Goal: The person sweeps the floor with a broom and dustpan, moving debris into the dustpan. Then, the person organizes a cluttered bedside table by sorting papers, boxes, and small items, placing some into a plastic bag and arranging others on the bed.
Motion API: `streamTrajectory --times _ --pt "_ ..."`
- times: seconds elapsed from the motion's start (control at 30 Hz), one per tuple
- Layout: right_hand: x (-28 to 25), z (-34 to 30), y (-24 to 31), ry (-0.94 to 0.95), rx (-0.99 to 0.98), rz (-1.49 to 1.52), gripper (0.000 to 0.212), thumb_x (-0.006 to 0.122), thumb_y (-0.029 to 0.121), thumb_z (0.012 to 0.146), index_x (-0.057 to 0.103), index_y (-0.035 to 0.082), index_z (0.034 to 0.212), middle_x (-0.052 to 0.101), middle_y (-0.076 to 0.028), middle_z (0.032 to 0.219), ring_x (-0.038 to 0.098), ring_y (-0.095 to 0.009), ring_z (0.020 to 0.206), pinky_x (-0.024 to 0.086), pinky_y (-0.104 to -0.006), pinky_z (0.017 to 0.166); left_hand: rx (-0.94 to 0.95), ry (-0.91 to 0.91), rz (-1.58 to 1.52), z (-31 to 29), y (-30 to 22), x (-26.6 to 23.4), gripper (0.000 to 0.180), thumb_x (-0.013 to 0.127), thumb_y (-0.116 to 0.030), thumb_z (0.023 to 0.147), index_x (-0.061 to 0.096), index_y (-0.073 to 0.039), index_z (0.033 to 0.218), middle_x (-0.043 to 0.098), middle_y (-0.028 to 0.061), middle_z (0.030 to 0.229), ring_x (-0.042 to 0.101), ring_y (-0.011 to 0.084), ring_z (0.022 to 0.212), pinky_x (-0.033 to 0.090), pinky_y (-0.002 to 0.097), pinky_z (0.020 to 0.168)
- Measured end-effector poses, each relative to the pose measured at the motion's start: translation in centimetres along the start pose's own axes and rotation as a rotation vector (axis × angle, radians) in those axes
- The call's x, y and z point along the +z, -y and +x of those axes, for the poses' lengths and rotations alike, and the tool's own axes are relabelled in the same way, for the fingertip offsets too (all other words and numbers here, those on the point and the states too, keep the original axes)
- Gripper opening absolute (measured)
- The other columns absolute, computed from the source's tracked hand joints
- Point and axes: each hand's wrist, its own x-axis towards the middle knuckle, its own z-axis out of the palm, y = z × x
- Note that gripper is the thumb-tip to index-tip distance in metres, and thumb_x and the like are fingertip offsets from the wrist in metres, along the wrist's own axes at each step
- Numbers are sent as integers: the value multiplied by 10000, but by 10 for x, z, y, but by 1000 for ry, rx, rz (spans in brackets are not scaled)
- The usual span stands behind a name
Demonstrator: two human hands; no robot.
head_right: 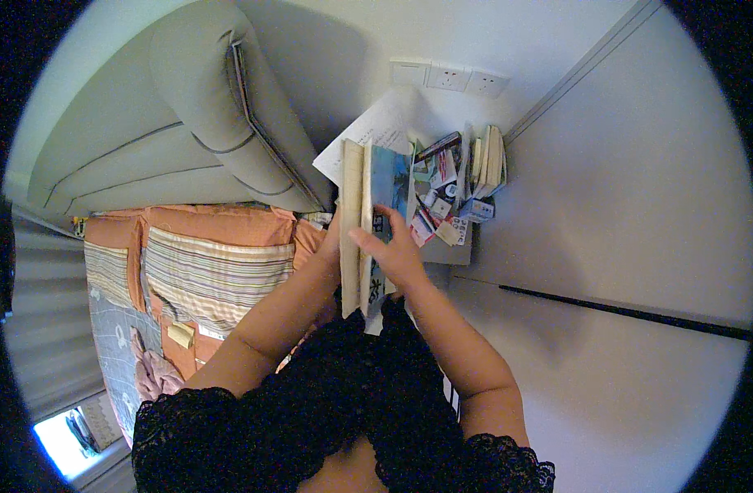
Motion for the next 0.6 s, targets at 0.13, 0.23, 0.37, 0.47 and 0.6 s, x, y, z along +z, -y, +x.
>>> streamTrajectory --times 0.13,0.23,0.37,0.47,0.6 --pt "5 -1 8 13 -24 -19 815 775 362 672 401 15 1308 459 -135 1271 430 -237 1183 333 -336 995 60 82 116 -14 -7 12 706 339 -669 870 498 -46 1162 587 102 967 582 203 886 484 340 795" --pt "-3 5 3 75 -22 50 813 776 341 678 393 17 1318 461 -129 1274 433 -226 1183 335 -331 994 52 157 -71 -6 -2 3 714 339 -661 875 467 -46 1217 567 102 1064 553 208 988 447 353 872" --pt "-4 6 -3 62 -30 -24 815 781 332 673 395 22 1320 461 -122 1276 430 -217 1187 339 -330 991 85 264 -33 -9 1 -9 779 431 -663 835 359 -67 1331 498 108 1200 500 218 1108 416 359 927" --pt "5 1 3 17 -32 -94 810 788 315 666 403 27 1317 461 -116 1276 429 -217 1185 341 -333 990 110 274 106 -12 -5 -18 663 527 -495 826 376 -66 1308 513 106 1164 525 213 1046 449 350 861" --pt "-1 6 -8 23 -71 -102 797 784 287 673 397 30 1320 456 -111 1286 419 -221 1196 324 -337 1003 -27 167 117 -17 -15 -22 524 535 -412 814 481 -52 1190 573 92 1012 571 202 882 476 327 765"
